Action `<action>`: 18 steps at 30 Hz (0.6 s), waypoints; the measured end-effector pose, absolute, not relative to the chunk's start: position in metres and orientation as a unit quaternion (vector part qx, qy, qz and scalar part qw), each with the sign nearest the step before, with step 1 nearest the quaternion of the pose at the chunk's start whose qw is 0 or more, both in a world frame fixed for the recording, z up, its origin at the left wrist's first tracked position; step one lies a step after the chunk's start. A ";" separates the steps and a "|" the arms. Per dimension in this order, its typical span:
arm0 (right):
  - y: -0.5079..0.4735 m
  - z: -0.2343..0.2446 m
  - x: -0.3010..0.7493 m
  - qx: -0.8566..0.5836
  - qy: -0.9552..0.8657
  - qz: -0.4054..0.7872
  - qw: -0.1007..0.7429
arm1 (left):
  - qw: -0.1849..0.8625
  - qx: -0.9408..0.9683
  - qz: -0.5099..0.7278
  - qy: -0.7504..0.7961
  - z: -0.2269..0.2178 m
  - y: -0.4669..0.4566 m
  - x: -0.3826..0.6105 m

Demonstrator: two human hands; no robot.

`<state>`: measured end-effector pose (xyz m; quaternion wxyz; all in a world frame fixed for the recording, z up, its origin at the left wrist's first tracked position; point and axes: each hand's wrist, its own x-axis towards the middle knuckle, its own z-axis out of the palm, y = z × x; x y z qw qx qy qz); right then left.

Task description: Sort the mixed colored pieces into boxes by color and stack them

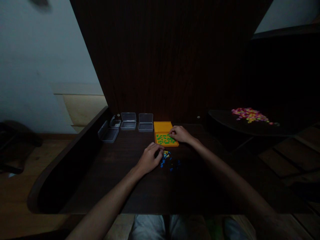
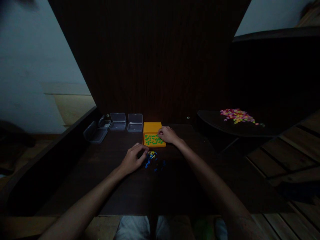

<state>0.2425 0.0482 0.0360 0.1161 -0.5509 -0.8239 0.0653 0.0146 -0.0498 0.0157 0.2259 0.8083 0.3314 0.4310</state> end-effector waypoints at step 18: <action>0.042 0.034 0.238 -0.561 -0.823 0.040 0.080 | 0.220 0.815 0.417 0.337 0.016 -0.049 0.013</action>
